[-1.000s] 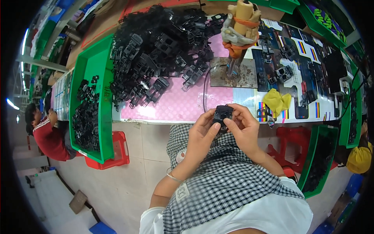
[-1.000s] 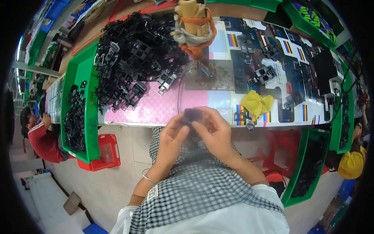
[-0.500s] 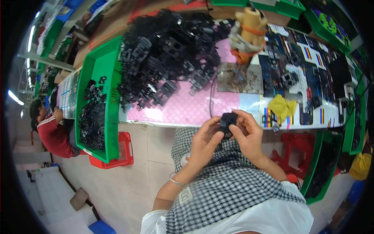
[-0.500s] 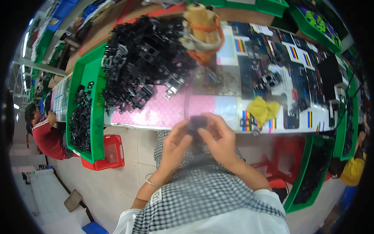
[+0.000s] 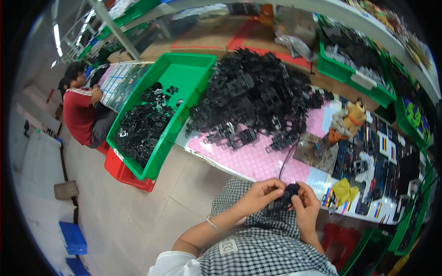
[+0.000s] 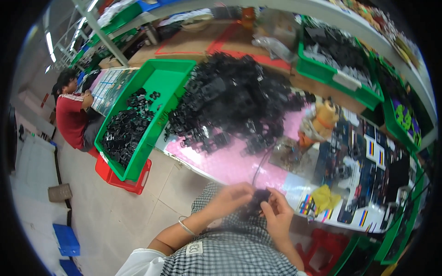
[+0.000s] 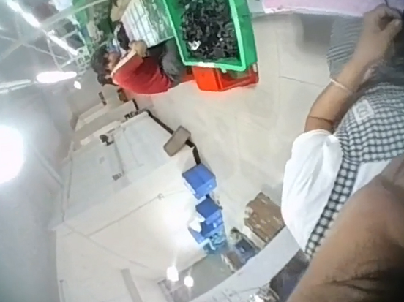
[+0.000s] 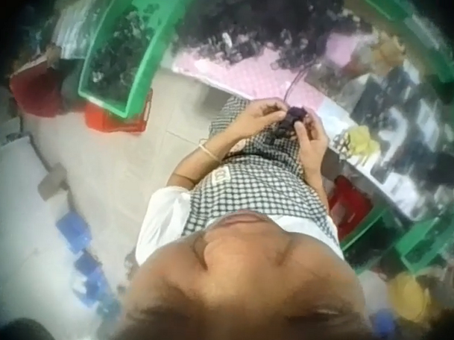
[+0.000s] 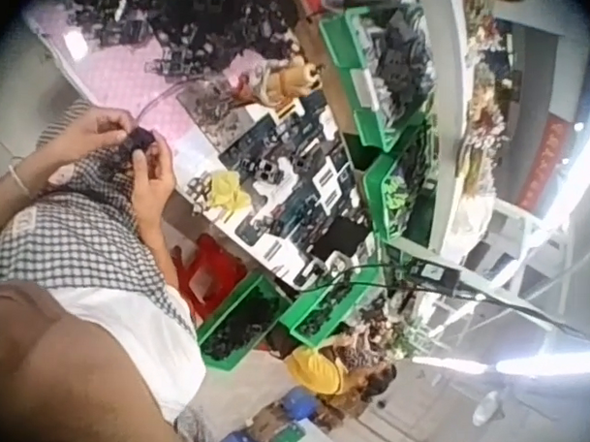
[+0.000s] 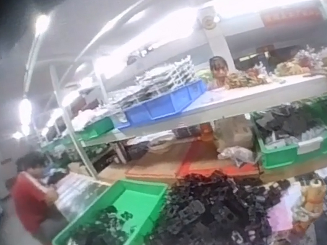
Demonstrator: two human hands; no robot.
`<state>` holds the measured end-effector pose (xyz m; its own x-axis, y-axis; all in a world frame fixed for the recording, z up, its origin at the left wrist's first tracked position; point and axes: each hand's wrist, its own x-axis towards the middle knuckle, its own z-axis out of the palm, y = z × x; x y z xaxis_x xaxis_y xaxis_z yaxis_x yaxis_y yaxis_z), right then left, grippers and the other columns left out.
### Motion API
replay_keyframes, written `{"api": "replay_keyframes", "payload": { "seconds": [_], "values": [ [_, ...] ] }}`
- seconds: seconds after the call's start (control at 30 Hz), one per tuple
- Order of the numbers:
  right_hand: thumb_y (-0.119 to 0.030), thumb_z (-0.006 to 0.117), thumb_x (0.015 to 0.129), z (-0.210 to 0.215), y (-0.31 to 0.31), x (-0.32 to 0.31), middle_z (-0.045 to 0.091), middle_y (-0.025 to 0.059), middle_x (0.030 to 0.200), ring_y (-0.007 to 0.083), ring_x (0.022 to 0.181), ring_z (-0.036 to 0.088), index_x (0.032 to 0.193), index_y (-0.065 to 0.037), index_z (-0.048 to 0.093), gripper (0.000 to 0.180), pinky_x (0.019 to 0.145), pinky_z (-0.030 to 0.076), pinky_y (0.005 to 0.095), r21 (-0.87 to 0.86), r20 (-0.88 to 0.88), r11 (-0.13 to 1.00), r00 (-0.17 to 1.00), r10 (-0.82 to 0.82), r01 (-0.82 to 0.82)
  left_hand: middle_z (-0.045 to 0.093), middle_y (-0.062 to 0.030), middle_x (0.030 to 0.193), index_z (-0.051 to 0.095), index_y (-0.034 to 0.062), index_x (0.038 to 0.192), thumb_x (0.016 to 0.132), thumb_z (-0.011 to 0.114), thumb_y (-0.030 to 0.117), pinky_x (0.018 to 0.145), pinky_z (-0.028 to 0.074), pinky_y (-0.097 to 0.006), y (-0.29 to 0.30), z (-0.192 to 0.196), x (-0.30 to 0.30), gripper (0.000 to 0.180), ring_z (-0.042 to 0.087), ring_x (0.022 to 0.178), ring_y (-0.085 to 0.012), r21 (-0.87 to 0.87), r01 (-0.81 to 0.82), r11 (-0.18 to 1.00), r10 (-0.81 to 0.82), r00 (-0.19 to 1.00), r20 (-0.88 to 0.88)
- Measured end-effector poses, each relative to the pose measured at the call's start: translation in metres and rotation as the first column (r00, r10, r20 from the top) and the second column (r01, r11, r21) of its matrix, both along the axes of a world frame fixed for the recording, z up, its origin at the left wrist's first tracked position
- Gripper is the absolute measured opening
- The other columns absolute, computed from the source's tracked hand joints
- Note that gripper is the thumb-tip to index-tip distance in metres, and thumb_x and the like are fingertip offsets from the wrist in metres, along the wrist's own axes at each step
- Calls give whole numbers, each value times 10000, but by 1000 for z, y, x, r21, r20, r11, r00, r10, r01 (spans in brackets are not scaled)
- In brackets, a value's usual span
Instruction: The person assembles small black plastic components by hand at a factory workbench.
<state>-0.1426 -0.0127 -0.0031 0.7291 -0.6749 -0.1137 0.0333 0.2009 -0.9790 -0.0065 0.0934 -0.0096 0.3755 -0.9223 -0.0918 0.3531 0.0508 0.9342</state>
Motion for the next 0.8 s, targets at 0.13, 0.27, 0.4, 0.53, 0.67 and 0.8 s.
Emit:
{"api": "replay_keyframes", "payload": {
  "seconds": [0.13, 0.27, 0.4, 0.53, 0.67, 0.8],
  "values": [
    [30, 541, 842, -1, -1, 0, 527, 27, 892, 73, 667, 543, 1187, 41, 486, 350, 520, 450, 176, -15, 17, 1000, 1000, 10, -10, 557, 1, 934, 541, -1, 1002, 926, 518, 121, 806, 423, -219, -2, -4, -3, 146, 507, 885, -60, -50, 9, 999, -6, 998, 58],
    [9, 552, 849, 1, -1, 4, 543, 34, 899, 78, 672, 551, 1181, 44, 484, 341, 527, 455, 178, -36, 27, 999, 999, 33, -32, 536, 13, 911, 539, -3, 993, 923, 524, 125, 780, 416, -212, -1, -12, -3, 147, 489, 859, -52, -80, -16, 997, 18, 1000, 23],
    [37, 572, 817, 0, -2, 6, 491, 35, 909, 114, 681, 565, 1182, 9, 495, 374, 536, 480, 206, -6, 26, 997, 997, 75, -75, 530, 15, 898, 541, -3, 984, 922, 527, 129, 758, 414, -205, 4, -9, 0, 146, 482, 840, -47, -70, -31, 997, 31, 1000, 1],
    [37, 566, 823, -1, -3, 9, 502, 45, 918, 122, 673, 572, 1186, 9, 490, 372, 538, 482, 209, -6, 15, 997, 997, 81, -81, 531, 16, 895, 541, -4, 982, 921, 526, 124, 752, 417, -201, 1, -16, 3, 142, 485, 834, -43, -95, -47, 994, 47, 999, -2],
    [22, 545, 849, 1, -4, 10, 564, 57, 908, 95, 678, 572, 1180, 54, 481, 338, 528, 474, 192, -3, 53, 1000, 998, 20, -20, 538, 17, 879, 541, -5, 986, 924, 520, 121, 750, 423, -200, -5, -17, 1, 142, 498, 823, -46, -93, -27, 995, 28, 1000, 7],
    [23, 543, 847, 3, -3, 7, 553, 44, 876, 96, 676, 572, 1179, 48, 486, 337, 529, 473, 194, -19, 25, 999, 999, 47, -47, 561, 7, 881, 545, -3, 999, 924, 519, 120, 756, 432, -200, 4, -13, -4, 147, 519, 822, -50, -26, -52, 998, 51, 998, -41]
  ]
}}
